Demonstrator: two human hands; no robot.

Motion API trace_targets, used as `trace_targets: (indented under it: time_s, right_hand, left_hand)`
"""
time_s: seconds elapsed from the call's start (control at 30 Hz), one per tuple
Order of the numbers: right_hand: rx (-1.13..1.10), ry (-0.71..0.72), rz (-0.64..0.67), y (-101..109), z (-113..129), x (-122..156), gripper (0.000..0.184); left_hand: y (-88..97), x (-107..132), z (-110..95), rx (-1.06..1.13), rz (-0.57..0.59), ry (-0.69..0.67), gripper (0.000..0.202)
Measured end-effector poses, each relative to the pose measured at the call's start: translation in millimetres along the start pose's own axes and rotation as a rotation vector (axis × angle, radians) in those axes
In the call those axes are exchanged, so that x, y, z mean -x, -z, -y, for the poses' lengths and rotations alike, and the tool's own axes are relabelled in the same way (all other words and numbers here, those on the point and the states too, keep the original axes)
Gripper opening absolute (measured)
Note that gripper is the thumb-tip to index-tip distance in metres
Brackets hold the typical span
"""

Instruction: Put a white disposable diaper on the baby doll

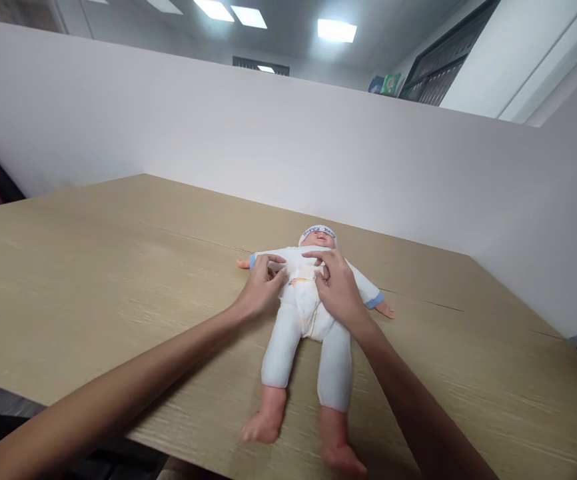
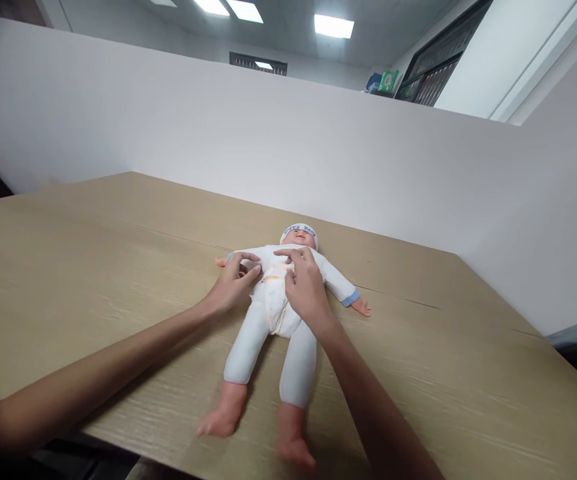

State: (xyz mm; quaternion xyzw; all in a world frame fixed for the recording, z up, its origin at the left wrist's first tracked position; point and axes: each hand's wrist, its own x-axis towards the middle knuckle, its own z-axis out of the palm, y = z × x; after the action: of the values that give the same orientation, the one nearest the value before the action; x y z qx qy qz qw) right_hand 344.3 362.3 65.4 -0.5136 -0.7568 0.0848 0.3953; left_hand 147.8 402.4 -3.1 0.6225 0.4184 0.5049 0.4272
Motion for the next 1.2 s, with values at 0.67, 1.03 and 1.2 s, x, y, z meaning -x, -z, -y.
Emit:
trace_targets:
  time_s: [0.67,1.03,1.2]
  right_hand:
    - [0.102,-0.145,0.094,8.2,2.3,113.3,0.007]
    - [0.145,-0.094,0.067,-7.7,3.2,123.7,0.01]
    - [0.109,-0.087,0.049,-8.2,5.3,126.0,0.014]
  left_hand:
    - [13.8,50.3,-21.9,-0.621,0.45,-0.25,0.041]
    - [7.2,53.6,-16.5,-0.523,0.441,-0.281,0.034]
    - [9.9,58.1,-20.1,-0.431,0.439,-0.333,0.024]
